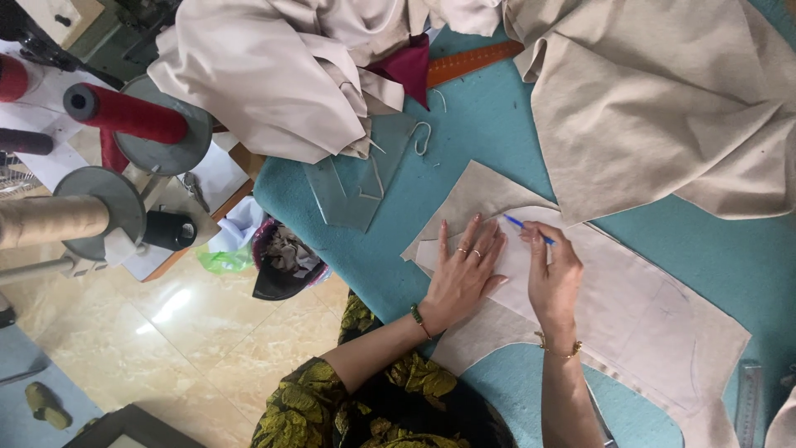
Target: The person cuts a piece of light-colored fabric using shears, following a paper pattern. They then use a blue pen and a ruler to trace and mark lines on the fabric, adjusting the pattern and ruler as needed.
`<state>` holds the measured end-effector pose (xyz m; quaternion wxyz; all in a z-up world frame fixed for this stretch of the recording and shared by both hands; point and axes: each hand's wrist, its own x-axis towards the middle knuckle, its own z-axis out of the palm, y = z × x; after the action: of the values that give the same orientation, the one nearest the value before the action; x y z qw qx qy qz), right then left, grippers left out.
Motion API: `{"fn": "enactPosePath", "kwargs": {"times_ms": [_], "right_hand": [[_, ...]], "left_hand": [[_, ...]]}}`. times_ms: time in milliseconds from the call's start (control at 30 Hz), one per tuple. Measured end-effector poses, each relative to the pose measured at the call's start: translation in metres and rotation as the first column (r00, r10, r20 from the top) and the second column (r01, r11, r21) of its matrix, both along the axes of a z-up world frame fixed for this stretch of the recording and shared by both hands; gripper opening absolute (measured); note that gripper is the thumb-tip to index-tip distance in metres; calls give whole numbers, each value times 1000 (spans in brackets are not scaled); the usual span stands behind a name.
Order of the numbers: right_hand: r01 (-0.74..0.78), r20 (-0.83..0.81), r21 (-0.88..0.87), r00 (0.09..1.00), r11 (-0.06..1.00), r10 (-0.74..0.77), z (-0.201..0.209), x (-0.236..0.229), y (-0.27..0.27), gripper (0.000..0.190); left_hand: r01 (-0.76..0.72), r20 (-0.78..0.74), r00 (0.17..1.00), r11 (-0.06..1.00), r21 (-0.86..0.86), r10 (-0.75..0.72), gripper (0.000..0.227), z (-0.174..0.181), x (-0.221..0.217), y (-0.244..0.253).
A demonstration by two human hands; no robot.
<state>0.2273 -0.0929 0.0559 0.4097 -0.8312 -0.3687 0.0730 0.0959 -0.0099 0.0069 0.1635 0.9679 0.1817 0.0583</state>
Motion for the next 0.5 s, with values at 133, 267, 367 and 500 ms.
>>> {"fn": "enactPosePath", "kwargs": {"times_ms": [133,267,367,500], "right_hand": [[42,15,22,999,999,-42,5,12,-3,16],[45,-34,58,999,997,-43,12,9,1,17],[40,-20,41,999,998,-39,4,9,0,16],[47,-13,53,999,997,-47,4,17,-6,16]], "left_hand": [[1,-12,1000,1000,22,0,66,-3,4,-2],[18,19,1000,999,-26,-18,64,-1,15,-4],[28,29,999,1000,7,-29,64,-3,23,-5],[27,33,999,999,28,-28,65,-2,28,-2]]}}
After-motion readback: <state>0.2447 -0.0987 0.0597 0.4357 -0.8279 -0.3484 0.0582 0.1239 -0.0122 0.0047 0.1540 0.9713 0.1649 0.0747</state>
